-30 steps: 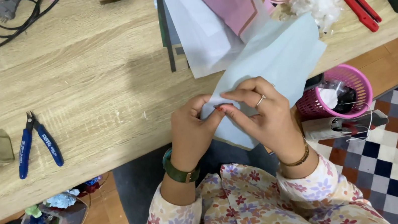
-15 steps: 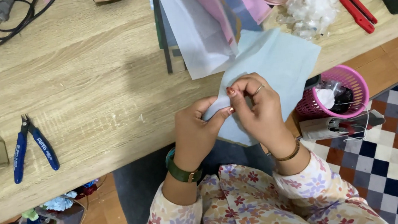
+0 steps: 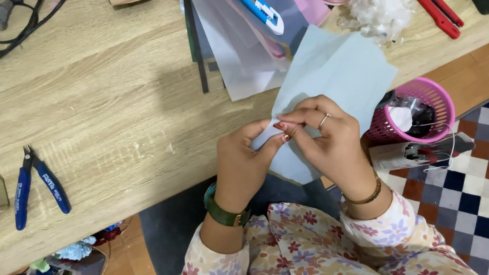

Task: The person folds a sheet of light blue paper and secures the edges with small pieces of clear tape. They repeatedly smooth the paper and apply tape to hold the folds in place.

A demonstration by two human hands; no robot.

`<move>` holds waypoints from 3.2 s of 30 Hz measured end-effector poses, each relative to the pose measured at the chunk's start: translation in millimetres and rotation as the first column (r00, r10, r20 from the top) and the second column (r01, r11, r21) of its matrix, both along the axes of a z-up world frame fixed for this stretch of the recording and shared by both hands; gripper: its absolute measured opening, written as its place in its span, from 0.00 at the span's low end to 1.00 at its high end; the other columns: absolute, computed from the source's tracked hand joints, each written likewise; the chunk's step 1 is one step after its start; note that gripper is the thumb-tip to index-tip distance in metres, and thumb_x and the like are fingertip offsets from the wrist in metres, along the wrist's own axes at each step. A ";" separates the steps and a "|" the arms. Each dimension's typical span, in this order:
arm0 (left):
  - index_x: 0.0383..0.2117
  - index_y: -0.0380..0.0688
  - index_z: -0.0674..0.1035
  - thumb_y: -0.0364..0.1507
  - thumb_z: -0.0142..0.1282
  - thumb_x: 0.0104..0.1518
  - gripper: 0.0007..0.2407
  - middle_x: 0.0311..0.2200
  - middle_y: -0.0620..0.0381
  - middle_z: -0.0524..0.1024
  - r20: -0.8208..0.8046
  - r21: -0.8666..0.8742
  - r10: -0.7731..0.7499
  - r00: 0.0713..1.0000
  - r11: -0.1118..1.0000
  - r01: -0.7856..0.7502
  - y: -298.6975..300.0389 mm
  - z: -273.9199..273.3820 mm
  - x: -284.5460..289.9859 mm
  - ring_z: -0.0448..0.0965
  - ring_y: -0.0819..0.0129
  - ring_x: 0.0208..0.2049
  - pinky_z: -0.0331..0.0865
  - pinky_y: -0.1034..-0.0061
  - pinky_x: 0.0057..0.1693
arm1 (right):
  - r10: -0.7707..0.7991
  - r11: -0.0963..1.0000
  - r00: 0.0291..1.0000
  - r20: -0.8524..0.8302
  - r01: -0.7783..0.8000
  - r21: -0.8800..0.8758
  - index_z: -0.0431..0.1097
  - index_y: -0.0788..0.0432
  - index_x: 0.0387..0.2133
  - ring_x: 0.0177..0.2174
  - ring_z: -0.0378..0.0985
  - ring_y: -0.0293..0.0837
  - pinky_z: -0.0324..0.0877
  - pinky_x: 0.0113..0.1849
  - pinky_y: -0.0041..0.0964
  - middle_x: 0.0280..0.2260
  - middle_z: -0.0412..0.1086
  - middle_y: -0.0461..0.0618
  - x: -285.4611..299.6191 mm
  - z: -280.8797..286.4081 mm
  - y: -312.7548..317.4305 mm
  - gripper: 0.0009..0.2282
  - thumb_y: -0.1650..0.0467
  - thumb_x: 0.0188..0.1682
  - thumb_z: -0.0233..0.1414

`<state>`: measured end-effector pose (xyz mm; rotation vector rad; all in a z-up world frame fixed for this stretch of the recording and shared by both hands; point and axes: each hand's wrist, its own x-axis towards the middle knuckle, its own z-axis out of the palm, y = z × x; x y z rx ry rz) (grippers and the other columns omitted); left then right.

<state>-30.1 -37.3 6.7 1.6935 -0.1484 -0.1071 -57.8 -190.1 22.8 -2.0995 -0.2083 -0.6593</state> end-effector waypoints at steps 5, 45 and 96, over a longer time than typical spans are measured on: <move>0.37 0.43 0.86 0.30 0.68 0.49 0.11 0.22 0.41 0.82 -0.006 0.013 -0.024 1.000 1.000 0.024 -4.6 -2.7 -1.8 0.84 0.62 0.31 0.75 0.73 0.33 | -0.004 0.967 0.988 -0.152 0.042 0.251 0.77 0.64 0.28 0.23 0.76 0.41 0.77 0.28 0.33 0.24 0.70 0.53 11.6 -29.2 -14.7 0.03 0.78 0.51 0.59; 0.39 0.35 0.83 0.30 0.57 0.60 0.10 0.35 0.50 0.83 0.512 0.315 -0.068 0.856 0.942 -0.114 -63.6 -1.1 57.1 0.84 0.61 0.34 0.78 0.72 0.40 | -0.596 0.792 0.748 -0.292 0.488 -0.366 0.62 0.62 0.52 0.54 0.64 0.60 0.44 0.51 0.58 0.48 0.73 0.56 113.5 -37.0 -185.4 0.16 0.63 0.58 0.44; 0.36 0.40 0.81 0.25 0.59 0.57 0.04 0.28 0.56 0.84 -0.067 -0.128 0.151 0.986 0.979 -0.158 74.6 -9.0 38.9 0.79 0.80 0.29 0.75 0.84 0.38 | -0.132 0.922 0.986 -0.099 0.159 0.352 0.67 0.54 0.26 0.28 0.58 0.30 0.58 0.35 0.26 0.25 0.61 0.36 115.2 -28.0 -51.0 0.12 0.72 0.62 0.51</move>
